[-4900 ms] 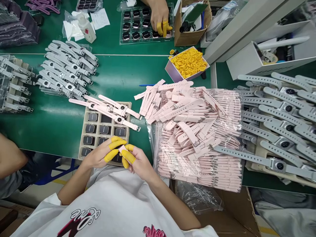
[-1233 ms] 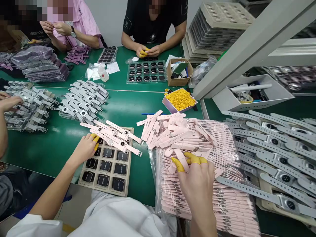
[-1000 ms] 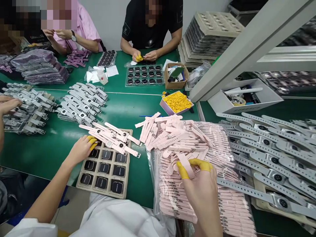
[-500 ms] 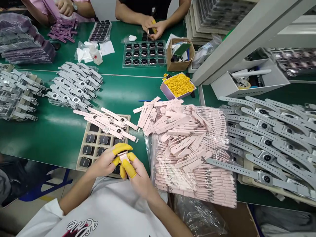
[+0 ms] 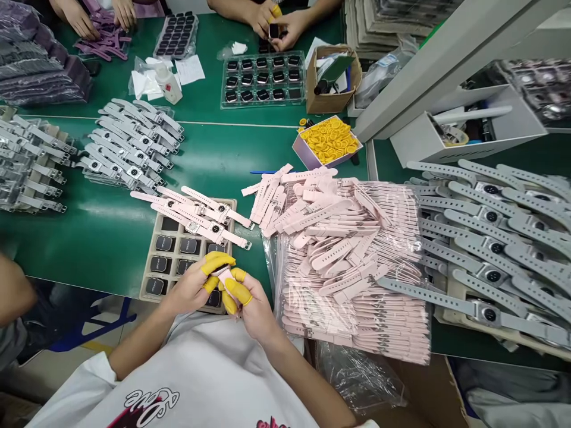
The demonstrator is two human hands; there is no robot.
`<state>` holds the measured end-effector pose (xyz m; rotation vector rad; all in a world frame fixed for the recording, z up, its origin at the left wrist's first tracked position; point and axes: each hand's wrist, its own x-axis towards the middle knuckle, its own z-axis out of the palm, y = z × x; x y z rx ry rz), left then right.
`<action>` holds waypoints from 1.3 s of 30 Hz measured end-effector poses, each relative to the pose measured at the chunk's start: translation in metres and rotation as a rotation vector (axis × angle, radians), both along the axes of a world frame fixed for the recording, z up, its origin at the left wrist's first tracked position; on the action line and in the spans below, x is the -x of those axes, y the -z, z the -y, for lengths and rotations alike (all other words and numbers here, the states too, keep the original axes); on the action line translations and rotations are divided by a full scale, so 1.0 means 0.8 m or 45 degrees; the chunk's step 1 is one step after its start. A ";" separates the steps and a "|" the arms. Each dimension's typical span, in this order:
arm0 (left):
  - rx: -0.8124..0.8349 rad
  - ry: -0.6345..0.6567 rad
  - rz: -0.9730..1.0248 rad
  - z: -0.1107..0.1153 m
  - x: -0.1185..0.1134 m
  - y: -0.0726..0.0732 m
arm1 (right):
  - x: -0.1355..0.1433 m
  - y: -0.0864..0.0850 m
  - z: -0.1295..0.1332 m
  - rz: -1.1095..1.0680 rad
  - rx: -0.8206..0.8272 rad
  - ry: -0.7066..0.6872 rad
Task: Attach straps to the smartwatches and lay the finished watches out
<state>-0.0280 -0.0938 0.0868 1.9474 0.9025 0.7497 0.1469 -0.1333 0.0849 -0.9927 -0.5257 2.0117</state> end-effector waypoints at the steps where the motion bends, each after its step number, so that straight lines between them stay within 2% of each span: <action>1: 0.004 -0.004 -0.011 0.001 0.000 -0.001 | 0.001 -0.001 -0.001 -0.023 0.022 0.021; 6: 0.027 0.090 -0.032 -0.003 0.004 -0.013 | 0.000 -0.007 -0.005 -0.082 0.076 0.040; 11: -0.182 0.110 -0.391 -0.010 0.007 -0.019 | -0.006 -0.007 -0.007 -0.014 0.121 -0.027; 13: -0.189 0.154 -0.456 -0.012 0.010 -0.019 | -0.007 -0.007 -0.006 0.016 0.112 -0.057; 17: -0.051 0.204 -0.228 -0.012 0.016 -0.017 | -0.006 -0.003 -0.002 0.037 0.024 -0.097; 21: 0.068 0.174 -0.054 -0.006 0.021 -0.009 | -0.006 0.007 0.003 0.070 -0.031 -0.108; 25: 0.091 0.175 0.053 -0.002 0.023 -0.002 | -0.006 0.015 0.005 0.072 -0.079 -0.149; 30: 0.012 0.162 -0.046 -0.002 0.023 -0.004 | 0.000 0.008 0.001 -0.072 0.092 -0.063; 35: -0.098 0.164 -0.368 -0.004 0.018 -0.017 | 0.005 0.004 0.004 -0.005 0.177 -0.095; 39: 0.023 0.169 -0.306 -0.004 0.022 -0.022 | 0.004 0.017 0.013 0.070 0.119 -0.135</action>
